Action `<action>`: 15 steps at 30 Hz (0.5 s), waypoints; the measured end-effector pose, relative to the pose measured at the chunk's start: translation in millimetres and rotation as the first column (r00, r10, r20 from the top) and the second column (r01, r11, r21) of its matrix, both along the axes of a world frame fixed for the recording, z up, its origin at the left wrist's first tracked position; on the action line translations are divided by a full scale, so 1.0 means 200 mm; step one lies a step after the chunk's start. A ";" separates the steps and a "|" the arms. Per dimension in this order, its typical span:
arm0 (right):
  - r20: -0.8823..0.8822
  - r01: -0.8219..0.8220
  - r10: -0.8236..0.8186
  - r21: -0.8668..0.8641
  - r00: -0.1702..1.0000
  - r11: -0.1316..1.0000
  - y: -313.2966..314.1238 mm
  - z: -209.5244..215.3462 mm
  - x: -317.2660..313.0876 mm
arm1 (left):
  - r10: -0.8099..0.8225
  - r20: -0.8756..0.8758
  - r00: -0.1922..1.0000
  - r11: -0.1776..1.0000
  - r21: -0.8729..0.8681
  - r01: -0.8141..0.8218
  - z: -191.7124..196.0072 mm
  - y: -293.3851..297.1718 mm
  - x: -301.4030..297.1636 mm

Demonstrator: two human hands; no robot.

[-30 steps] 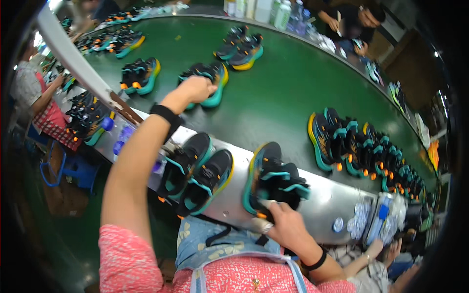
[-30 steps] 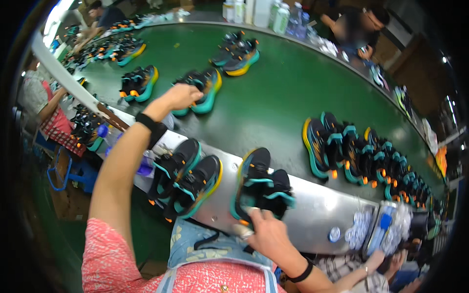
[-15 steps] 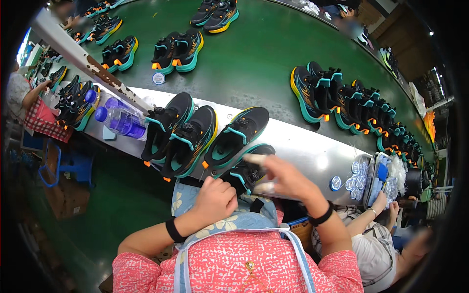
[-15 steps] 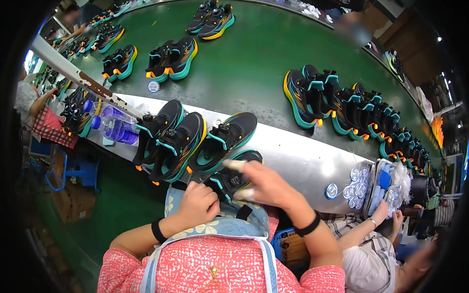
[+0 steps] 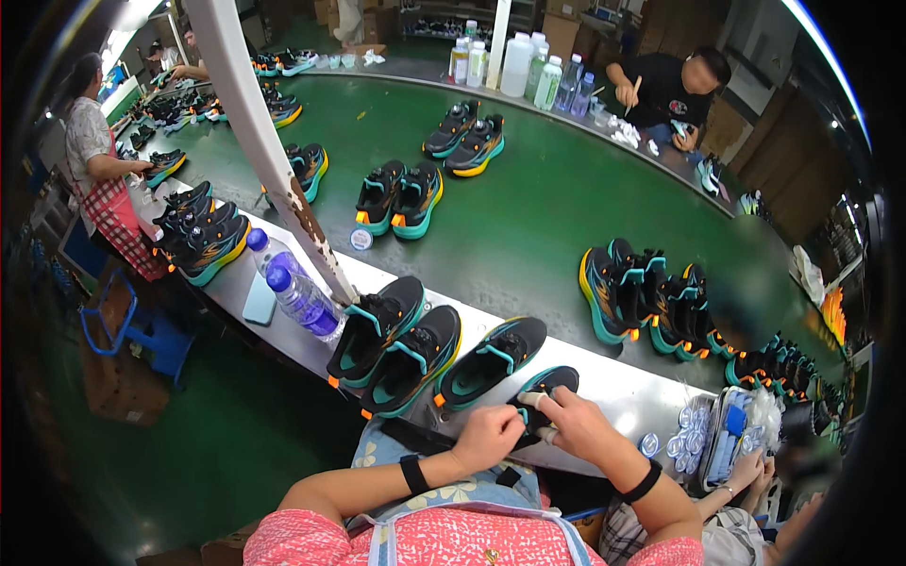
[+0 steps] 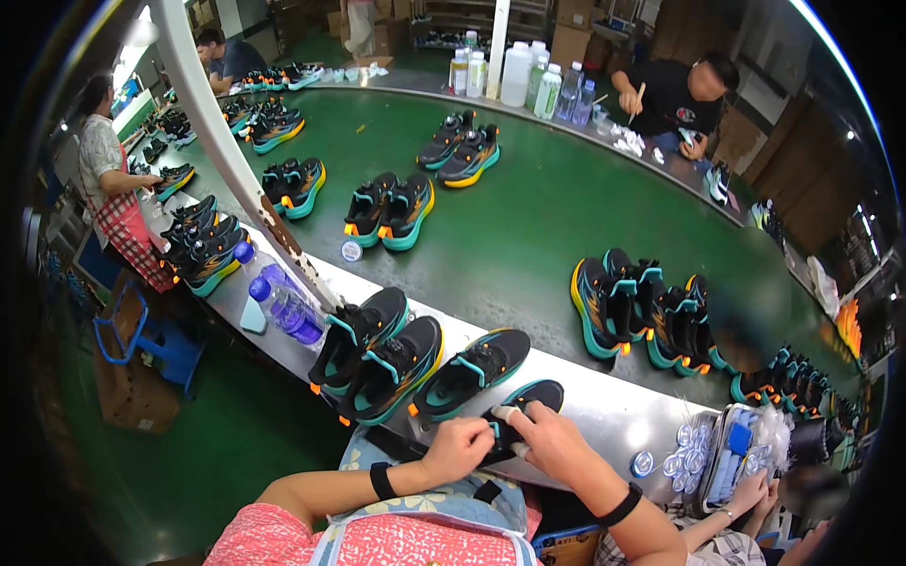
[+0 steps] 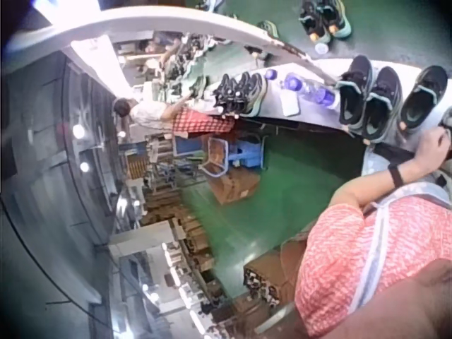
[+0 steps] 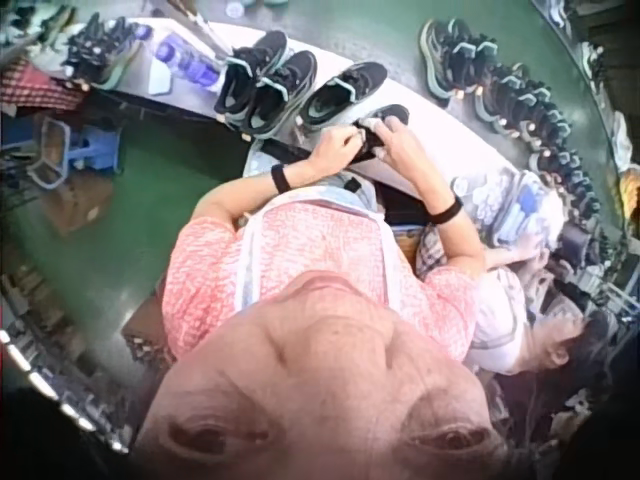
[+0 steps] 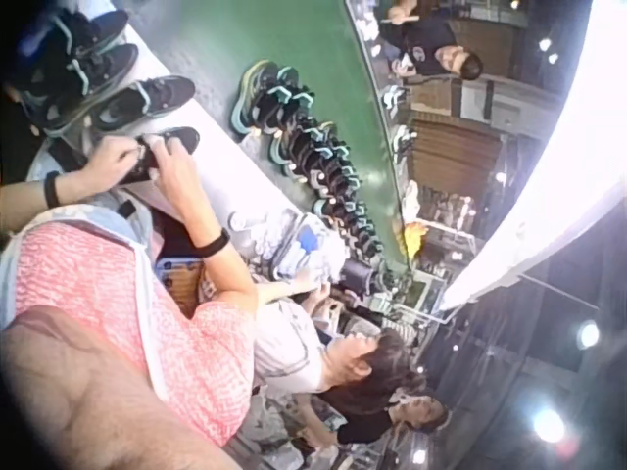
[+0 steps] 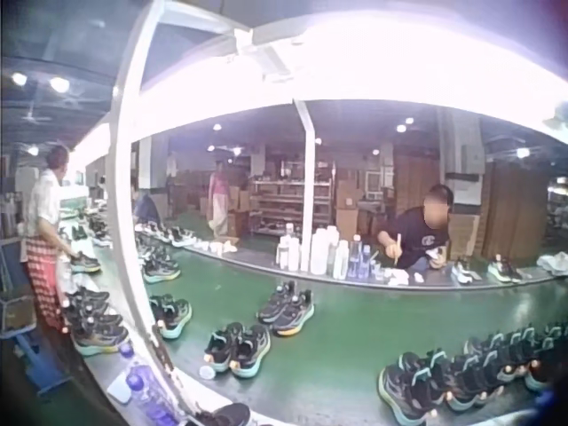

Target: Cleaning and applying labels or components to manufactured sneakers on a production line.

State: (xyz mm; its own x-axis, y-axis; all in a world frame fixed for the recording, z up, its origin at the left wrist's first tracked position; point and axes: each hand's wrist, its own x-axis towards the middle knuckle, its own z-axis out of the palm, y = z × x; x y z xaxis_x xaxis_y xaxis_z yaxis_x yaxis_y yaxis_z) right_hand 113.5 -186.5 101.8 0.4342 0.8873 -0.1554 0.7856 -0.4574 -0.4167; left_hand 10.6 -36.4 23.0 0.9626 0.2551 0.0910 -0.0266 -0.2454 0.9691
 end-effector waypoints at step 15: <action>-0.046 0.241 -0.236 0.235 0.971 0.942 -0.08 -0.16 -0.10 | -0.497 -0.567 0.657 0.849 -0.164 0.502 0.04 0.07 0.05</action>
